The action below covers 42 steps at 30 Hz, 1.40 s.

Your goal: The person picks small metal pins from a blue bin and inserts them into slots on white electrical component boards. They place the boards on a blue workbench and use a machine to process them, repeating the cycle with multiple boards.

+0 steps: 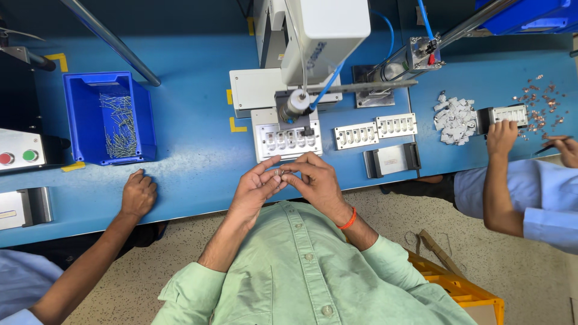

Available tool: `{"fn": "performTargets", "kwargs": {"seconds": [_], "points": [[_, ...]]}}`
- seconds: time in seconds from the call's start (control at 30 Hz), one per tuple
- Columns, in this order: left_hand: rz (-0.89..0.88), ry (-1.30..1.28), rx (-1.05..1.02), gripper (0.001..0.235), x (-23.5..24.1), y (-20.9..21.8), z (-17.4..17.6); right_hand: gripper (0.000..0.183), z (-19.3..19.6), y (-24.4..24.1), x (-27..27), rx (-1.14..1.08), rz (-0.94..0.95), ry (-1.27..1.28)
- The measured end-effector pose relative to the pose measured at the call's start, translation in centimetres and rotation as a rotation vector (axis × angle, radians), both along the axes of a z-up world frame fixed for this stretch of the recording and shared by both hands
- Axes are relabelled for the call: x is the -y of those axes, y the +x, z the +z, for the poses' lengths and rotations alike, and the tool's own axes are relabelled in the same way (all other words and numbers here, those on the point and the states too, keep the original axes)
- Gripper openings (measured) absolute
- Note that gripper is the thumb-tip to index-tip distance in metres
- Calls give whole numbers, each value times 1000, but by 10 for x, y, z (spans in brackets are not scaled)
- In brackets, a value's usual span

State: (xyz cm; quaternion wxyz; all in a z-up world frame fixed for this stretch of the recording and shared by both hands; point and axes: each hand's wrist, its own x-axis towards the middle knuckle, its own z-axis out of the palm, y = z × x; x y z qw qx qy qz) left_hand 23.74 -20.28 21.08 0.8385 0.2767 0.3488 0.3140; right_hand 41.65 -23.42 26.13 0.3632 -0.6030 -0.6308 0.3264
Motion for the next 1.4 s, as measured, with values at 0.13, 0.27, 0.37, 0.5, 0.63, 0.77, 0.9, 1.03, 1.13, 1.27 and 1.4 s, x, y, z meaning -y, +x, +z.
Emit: {"fn": "performTargets", "kwargs": {"seconds": [0.13,0.27,0.37,0.5,0.63,0.77,0.9,1.03,1.13,1.27,1.4], "points": [[9,-15,44,48,-1,-2,0,21,-7,4,-3,-70,16,-69],[-12,-62,65,38,-4,-6,-6,19,-15,18,-11,-175,66,-120],[-76,-79,-5,32,-5,-6,-13,17,-17,25,-16,-207,104,-145],[-115,-91,-44,29,-6,-4,-21,17,-12,25,-23,-175,169,-155],[-50,-83,-96,28,-6,-2,-25,21,-4,18,-24,-25,99,-128],[-13,2,-136,27,-6,-3,-26,18,-1,8,-27,9,82,-131],[-42,57,-125,27,-11,-8,-28,15,-2,8,-34,-37,120,-132],[-81,3,-77,26,-16,-15,-30,13,-4,13,-39,-31,156,-142],[-71,-108,6,25,-20,-15,-32,13,-8,9,-40,-67,140,-64],[14,-250,178,24,-22,-16,-37,13,-19,-4,-31,-136,13,18],[98,-356,380,22,-23,-14,-43,12,-34,-13,-19,-110,-105,110]]}}
